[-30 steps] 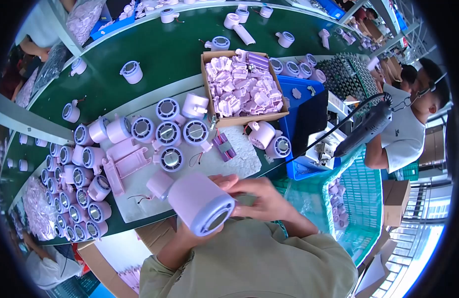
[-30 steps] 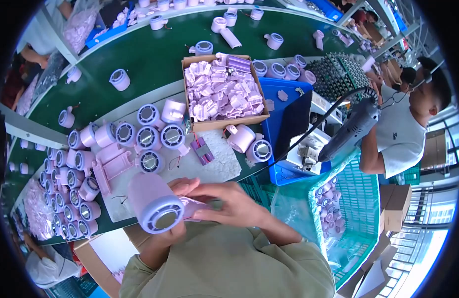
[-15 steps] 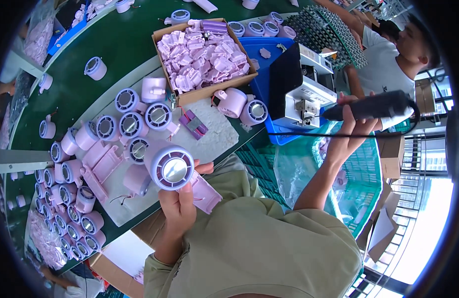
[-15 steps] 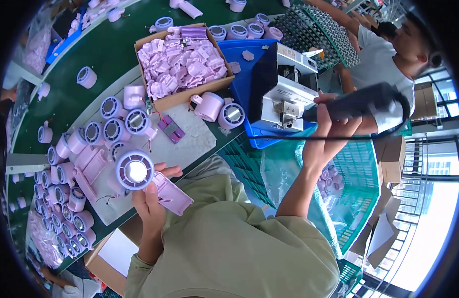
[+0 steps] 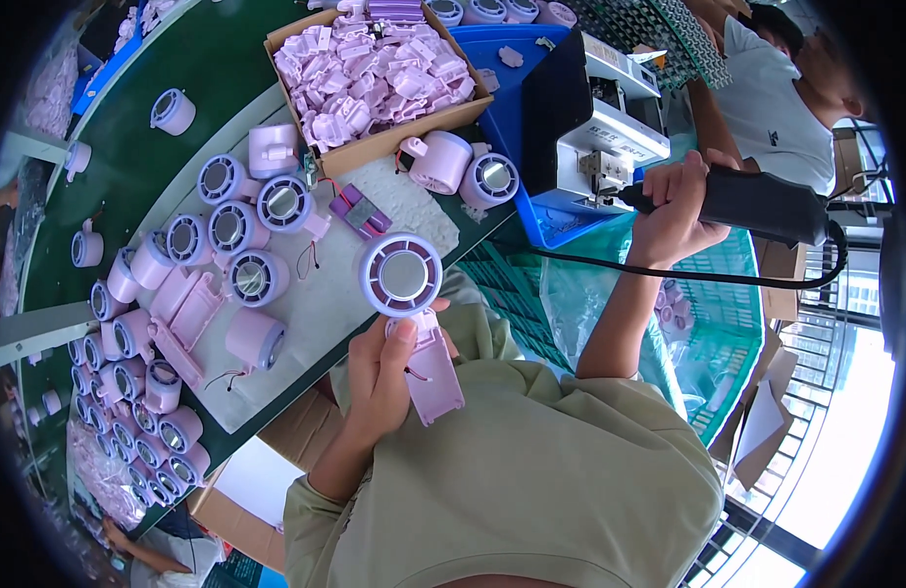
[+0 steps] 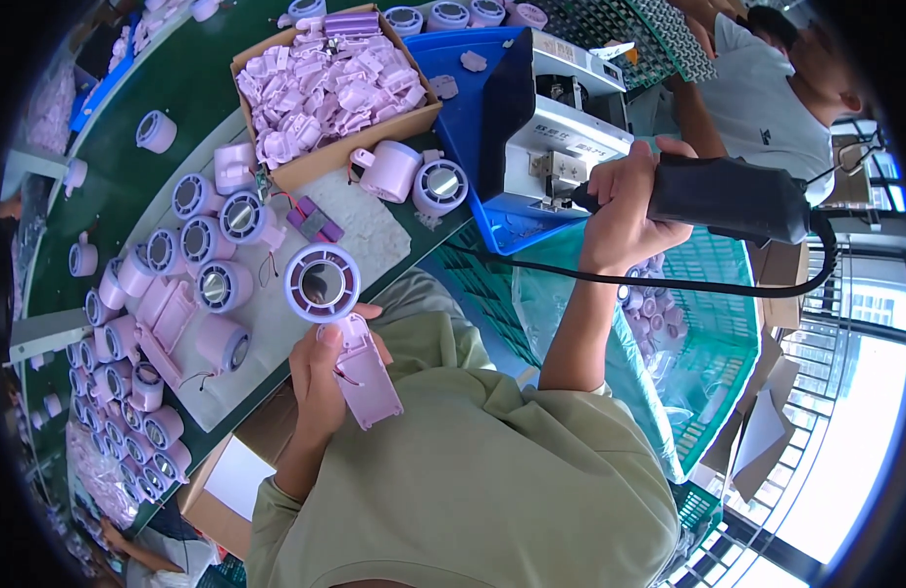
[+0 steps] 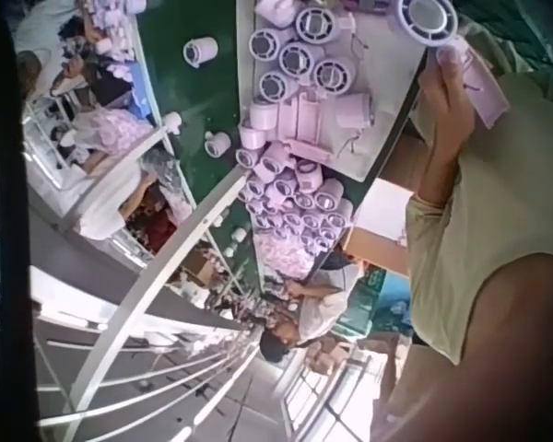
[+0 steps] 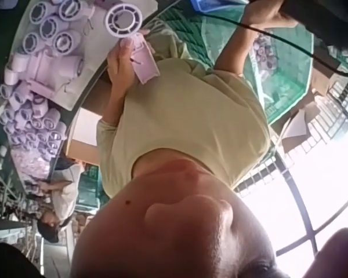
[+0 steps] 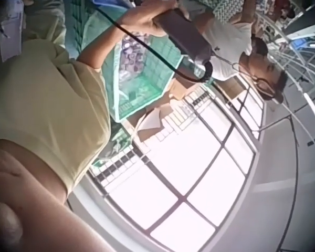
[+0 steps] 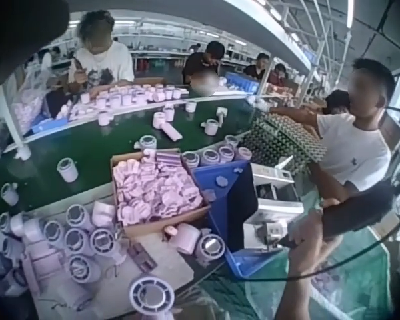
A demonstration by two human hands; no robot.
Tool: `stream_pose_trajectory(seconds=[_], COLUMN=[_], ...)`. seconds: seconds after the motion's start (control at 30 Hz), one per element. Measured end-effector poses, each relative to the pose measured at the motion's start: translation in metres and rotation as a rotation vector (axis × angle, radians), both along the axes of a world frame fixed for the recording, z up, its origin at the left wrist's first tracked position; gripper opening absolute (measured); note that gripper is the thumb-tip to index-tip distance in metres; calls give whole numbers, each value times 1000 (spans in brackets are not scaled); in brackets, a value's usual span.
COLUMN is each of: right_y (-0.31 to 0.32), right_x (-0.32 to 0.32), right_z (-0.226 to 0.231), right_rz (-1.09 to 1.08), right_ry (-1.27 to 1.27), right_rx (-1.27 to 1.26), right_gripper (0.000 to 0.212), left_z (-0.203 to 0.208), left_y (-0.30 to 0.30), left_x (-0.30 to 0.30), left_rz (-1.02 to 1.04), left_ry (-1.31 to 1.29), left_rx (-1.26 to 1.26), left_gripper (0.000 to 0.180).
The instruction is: Assembling and testing handheld electric fans on a production line.
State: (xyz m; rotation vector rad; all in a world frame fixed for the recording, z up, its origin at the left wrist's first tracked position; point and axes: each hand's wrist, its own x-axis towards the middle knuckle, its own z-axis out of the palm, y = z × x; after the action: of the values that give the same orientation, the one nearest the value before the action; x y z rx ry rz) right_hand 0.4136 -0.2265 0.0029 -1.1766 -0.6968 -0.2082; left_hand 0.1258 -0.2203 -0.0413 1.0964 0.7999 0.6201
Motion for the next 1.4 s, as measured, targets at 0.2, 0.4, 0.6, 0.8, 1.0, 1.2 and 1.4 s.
stream_pose_trajectory(seconds=[0.2,0.4,0.6,0.8,1.0,1.2,1.4], right_y=[-25,-15,-2,-23,-18,-7,-1], right_x=[-12,-4,-4,-13,-75,-106,-114], right_z=[11,16,-1,13,32,41,39], right_rz=[245,116,30,189,651,963,951], right_ry=[136,46,64,204,307,386,335], right_rx=[88,202,30,141,284,167,111], right_gripper=[22,24,16,9,16,24,18], left_z=[-1,4,-1,-4,-13,-18,-14], left_y=[8,7,7,9,18,31,33], left_x=[15,24,24,24,46,38,33], left_rz=[-75,-96,-97,-72,-16,-137,-120], left_ry=[3,18,45,9,-6,-4,-6], left_rx=[-26,-75,-60,-92,-15,105,307], left_gripper=[44,45,45,41,41,45,40])
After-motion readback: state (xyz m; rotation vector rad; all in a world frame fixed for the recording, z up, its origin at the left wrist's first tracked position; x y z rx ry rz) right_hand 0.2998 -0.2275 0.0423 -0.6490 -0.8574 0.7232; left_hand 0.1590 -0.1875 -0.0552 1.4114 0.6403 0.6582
